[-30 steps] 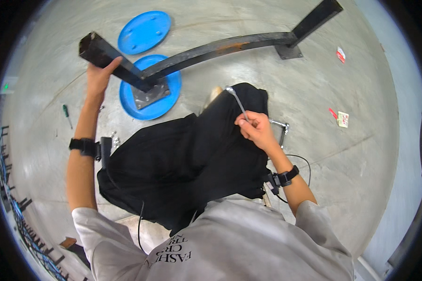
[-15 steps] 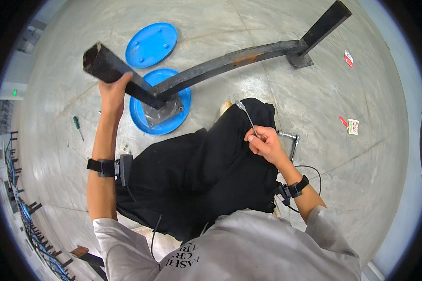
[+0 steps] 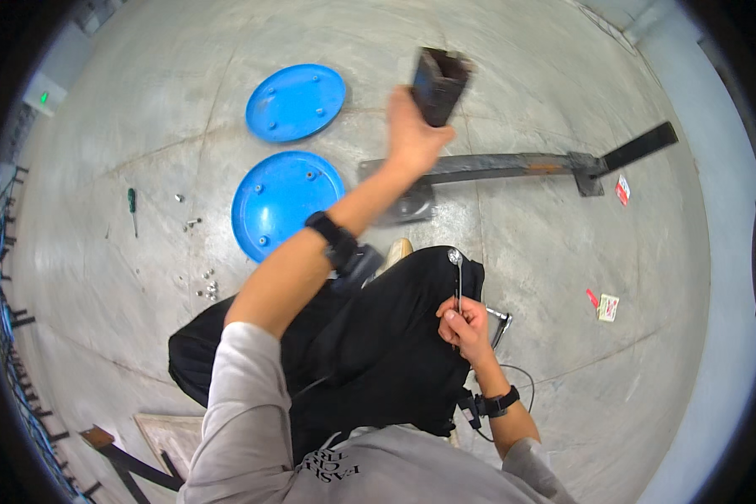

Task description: The person assembles a metal stand structure by placing a base section on blue pads, aligning a support column, and tightening nuts and bolts using a combination wrench.

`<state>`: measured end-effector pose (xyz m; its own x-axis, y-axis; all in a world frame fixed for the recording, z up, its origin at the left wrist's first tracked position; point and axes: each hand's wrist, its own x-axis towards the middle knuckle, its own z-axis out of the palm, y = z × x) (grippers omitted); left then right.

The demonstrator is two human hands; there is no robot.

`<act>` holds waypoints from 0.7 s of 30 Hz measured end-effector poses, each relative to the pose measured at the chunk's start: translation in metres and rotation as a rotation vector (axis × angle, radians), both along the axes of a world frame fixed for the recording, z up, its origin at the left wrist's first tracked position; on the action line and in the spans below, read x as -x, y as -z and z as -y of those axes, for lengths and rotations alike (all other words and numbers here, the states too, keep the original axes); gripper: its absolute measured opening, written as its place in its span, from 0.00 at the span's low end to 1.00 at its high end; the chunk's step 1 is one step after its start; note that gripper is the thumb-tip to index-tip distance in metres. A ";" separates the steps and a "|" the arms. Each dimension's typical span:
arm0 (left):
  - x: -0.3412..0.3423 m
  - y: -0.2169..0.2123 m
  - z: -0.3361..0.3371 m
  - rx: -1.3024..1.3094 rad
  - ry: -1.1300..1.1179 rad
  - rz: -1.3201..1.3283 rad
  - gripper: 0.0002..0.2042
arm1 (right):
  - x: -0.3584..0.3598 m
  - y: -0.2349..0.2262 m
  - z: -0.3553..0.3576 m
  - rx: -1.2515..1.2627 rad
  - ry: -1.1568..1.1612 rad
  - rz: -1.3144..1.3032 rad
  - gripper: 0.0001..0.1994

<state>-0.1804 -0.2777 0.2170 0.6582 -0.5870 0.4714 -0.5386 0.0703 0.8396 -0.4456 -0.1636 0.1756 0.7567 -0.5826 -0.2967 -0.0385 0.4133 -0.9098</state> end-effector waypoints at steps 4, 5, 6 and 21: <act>0.037 0.024 0.029 -0.046 -0.031 -0.038 0.33 | 0.001 0.004 0.001 -0.082 0.002 0.027 0.09; 0.036 0.020 0.031 -0.069 0.126 -0.083 0.35 | 0.003 0.006 0.003 -0.094 0.041 0.038 0.10; 0.034 0.016 0.029 -0.095 0.290 -0.133 0.38 | 0.007 0.005 0.003 -0.097 0.052 0.038 0.10; -0.158 0.277 -0.326 -0.781 -0.708 -0.530 0.18 | 0.003 0.002 0.005 -0.037 -0.074 -0.023 0.10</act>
<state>-0.0225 0.0488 -0.0598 0.9586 -0.0205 -0.2839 0.1776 -0.7363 0.6529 -0.4482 -0.1690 0.1738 0.7899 -0.5139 -0.3346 -0.0908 0.4417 -0.8926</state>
